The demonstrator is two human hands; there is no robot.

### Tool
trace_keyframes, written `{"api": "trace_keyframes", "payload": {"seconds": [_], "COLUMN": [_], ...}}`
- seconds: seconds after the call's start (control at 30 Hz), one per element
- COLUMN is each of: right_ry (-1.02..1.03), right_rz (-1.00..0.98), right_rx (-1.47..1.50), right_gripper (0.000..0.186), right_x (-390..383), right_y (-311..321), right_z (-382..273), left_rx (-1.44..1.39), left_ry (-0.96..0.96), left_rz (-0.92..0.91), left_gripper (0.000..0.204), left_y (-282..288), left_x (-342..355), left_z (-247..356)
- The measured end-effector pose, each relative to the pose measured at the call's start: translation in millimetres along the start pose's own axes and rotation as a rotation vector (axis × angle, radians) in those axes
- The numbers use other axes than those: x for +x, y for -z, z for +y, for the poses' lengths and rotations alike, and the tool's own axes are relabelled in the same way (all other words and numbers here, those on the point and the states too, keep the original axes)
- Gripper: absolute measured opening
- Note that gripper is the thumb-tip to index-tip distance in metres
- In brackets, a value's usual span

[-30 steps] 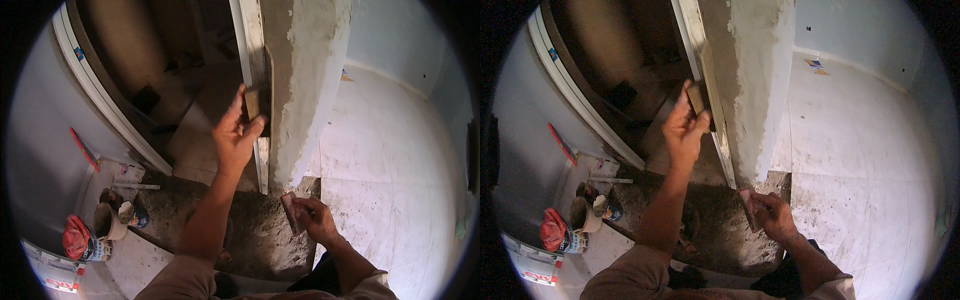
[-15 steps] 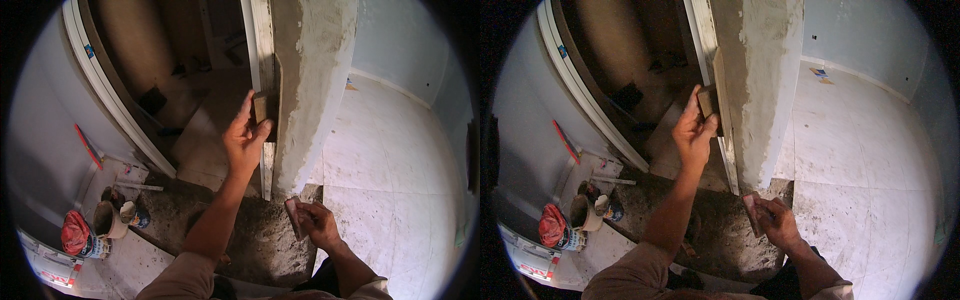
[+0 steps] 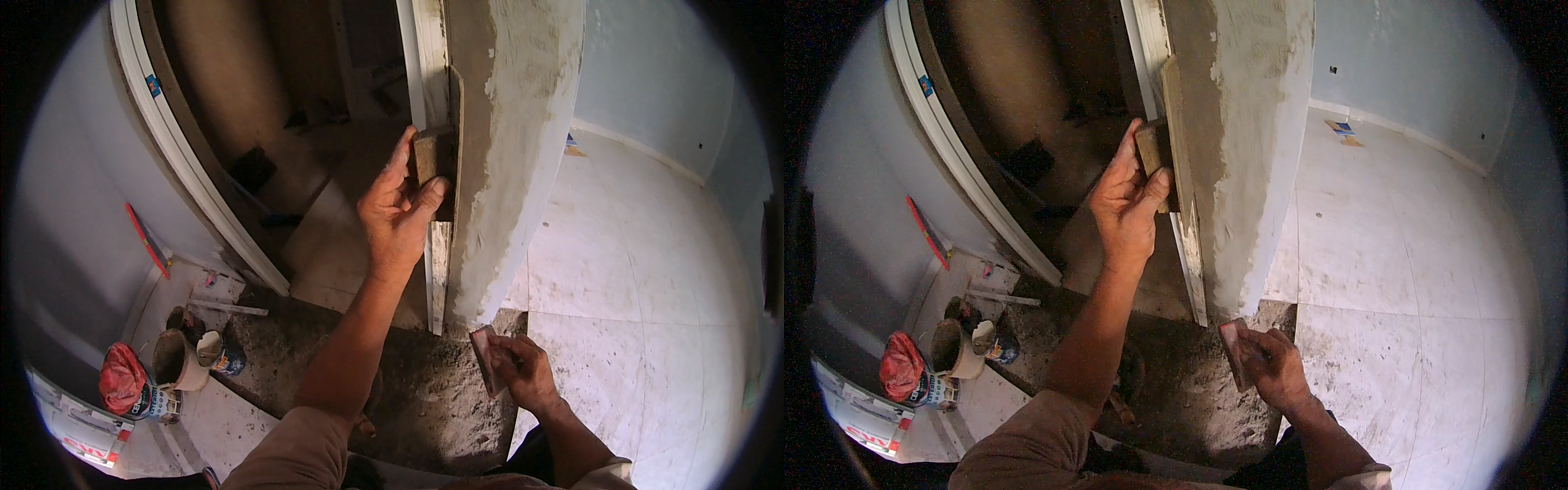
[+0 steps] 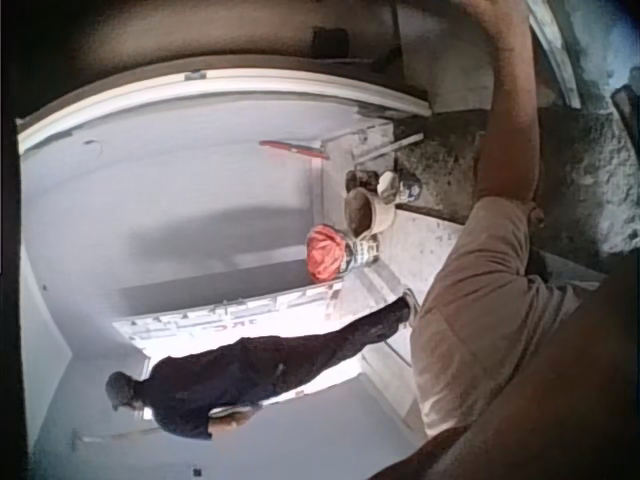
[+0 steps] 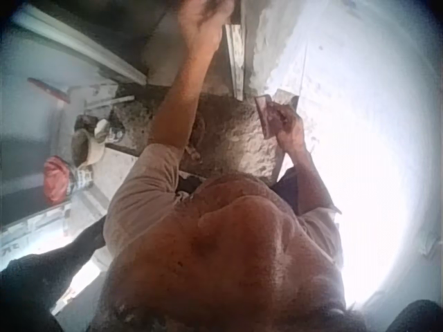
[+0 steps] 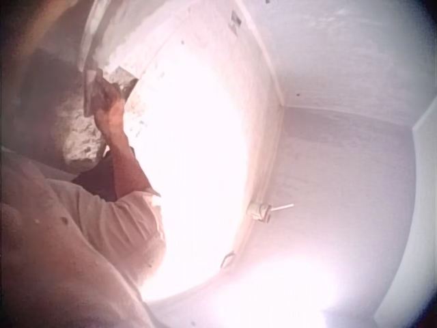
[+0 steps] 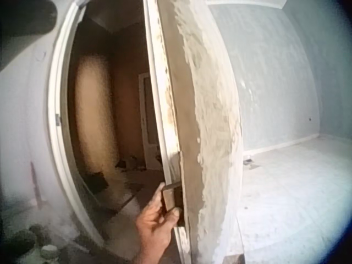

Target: The person applies plaster to the edges of a door frame using a putty knife and a trowel, picking up more material from a bucket on the floor.

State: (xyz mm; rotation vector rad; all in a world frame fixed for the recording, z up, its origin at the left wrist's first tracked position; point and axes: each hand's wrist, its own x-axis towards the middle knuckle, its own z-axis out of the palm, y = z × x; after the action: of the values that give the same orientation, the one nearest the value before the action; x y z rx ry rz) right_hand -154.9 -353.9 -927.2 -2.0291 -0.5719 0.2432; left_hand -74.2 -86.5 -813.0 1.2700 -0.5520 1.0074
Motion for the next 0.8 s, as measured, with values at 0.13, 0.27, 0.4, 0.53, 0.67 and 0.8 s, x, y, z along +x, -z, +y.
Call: {"api": "trace_keyframes", "payload": {"seconds": [0.13, 0.27, 0.4, 0.53, 0.67, 0.8], "right_ry": [0.025, 0.024, 0.054, 0.066, 0.040, 0.026], "right_rz": [-0.006, 0.000, 0.030, 0.017, 0.030, 0.038], "right_rx": [-0.002, 0.008, 0.038, -0.005, -0.010, 0.016], "right_gripper": [0.038, 0.038, 0.038, 0.040, 0.040, 0.040], "right_x": [1, 1, 1, 2, 1, 1], "right_y": [1, 0, 0, 4, 4, 1], "right_z": [0, 9, 11, 8, 8, 10], "left_rx": [-0.003, 0.021, -0.006, -0.043, -0.055, -0.049], "left_ry": [-0.050, -0.057, -0.051, -0.072, -0.076, -0.089], "left_rz": [-0.014, -0.030, -0.017, -0.015, 0.006, 0.031], "left_gripper": [0.064, 0.062, 0.060, 0.059, 0.059, 0.059], "left_y": [-5, -6, -10, -11, -16, -16], "left_x": [17, 23, 28, 36, 38, 39], "left_z": [10, 12, 15, 16, 17, 16]}}
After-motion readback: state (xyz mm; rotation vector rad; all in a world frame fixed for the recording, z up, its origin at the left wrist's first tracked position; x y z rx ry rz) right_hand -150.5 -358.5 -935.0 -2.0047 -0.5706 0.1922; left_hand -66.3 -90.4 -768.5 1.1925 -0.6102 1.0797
